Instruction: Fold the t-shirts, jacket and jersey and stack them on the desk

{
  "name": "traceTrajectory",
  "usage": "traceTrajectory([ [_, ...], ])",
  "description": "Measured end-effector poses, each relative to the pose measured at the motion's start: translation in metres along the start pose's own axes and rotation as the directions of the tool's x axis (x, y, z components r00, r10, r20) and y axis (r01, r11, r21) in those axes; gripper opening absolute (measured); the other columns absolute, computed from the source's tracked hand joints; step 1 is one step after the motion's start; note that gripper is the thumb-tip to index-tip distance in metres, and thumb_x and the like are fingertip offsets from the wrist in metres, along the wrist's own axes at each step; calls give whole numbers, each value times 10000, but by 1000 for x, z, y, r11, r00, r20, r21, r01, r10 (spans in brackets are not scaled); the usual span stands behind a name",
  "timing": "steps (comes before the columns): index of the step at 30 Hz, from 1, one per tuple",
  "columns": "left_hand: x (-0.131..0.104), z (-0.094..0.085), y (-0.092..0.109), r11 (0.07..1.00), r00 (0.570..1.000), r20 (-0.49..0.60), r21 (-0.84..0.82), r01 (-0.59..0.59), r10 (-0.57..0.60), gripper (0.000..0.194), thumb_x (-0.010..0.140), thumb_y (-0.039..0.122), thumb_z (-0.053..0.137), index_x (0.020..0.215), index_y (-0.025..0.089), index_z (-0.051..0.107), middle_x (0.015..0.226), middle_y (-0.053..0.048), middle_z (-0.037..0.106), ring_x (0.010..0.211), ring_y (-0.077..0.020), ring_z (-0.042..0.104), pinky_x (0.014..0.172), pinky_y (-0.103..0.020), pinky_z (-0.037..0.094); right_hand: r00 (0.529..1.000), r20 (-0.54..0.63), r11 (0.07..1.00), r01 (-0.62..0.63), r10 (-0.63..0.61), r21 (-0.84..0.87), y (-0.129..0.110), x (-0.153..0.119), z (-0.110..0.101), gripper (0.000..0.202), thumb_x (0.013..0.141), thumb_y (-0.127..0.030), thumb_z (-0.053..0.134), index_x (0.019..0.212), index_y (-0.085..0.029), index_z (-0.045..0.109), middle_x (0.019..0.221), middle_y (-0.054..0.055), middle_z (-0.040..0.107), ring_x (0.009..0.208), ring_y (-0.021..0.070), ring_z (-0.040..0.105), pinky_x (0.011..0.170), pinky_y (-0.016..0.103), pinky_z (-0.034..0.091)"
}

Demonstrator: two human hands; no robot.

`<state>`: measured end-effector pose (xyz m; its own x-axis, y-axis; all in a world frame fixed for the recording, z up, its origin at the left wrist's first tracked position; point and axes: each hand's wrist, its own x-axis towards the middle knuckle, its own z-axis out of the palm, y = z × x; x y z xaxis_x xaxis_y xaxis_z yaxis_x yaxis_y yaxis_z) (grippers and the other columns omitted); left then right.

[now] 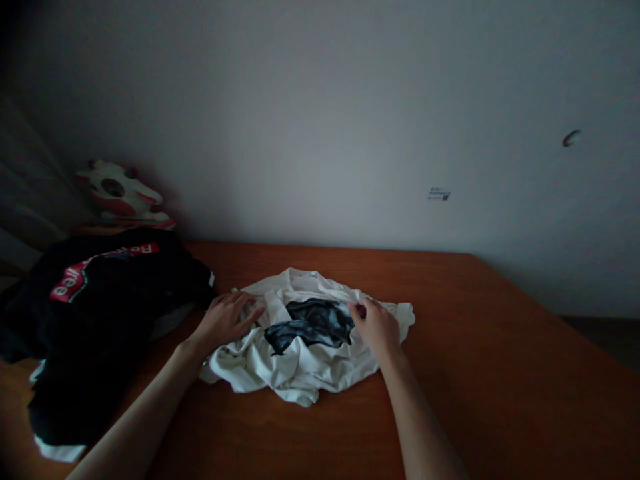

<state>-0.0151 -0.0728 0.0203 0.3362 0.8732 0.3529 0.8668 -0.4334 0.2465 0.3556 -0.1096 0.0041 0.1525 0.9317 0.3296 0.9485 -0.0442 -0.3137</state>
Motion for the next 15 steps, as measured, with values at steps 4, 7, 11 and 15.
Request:
traceTrajectory([
  [4,0,3,1,998,999,28,60,27,-29,486,884,573,620,1205,224,724,1178,-164,676,1106,-367,618,966,-523,468,997,51,996,-55,59,-76,-4,0,-6,402,929,-615,563,1045,-270,733,802,76,770,758,275,722,563,306,344],
  [7,2,7,-2,1000,998,53,9,18,-18,360,913,458,605,1187,284,759,1106,-129,669,1058,-336,612,931,-496,478,995,96,998,-20,26,-67,-4,-1,-7,386,873,-570,665,1150,-308,719,861,59,792,797,279,728,561,298,330],
  [11,5,11,-7,995,999,-50,-102,12,-17,271,907,448,612,982,297,825,1019,-101,662,1012,-303,602,919,-463,484,997,68,999,35,-34,-7,-1,0,-3,234,920,-488,602,900,-300,740,763,31,767,686,220,695,530,287,284],
  [15,6,6,-8,938,976,-174,-339,66,-132,359,885,538,611,951,256,823,898,-66,631,852,-229,611,828,-374,513,993,-102,968,-39,66,249,4,5,0,407,921,-623,519,851,-256,678,654,37,716,594,200,653,521,276,321],
])
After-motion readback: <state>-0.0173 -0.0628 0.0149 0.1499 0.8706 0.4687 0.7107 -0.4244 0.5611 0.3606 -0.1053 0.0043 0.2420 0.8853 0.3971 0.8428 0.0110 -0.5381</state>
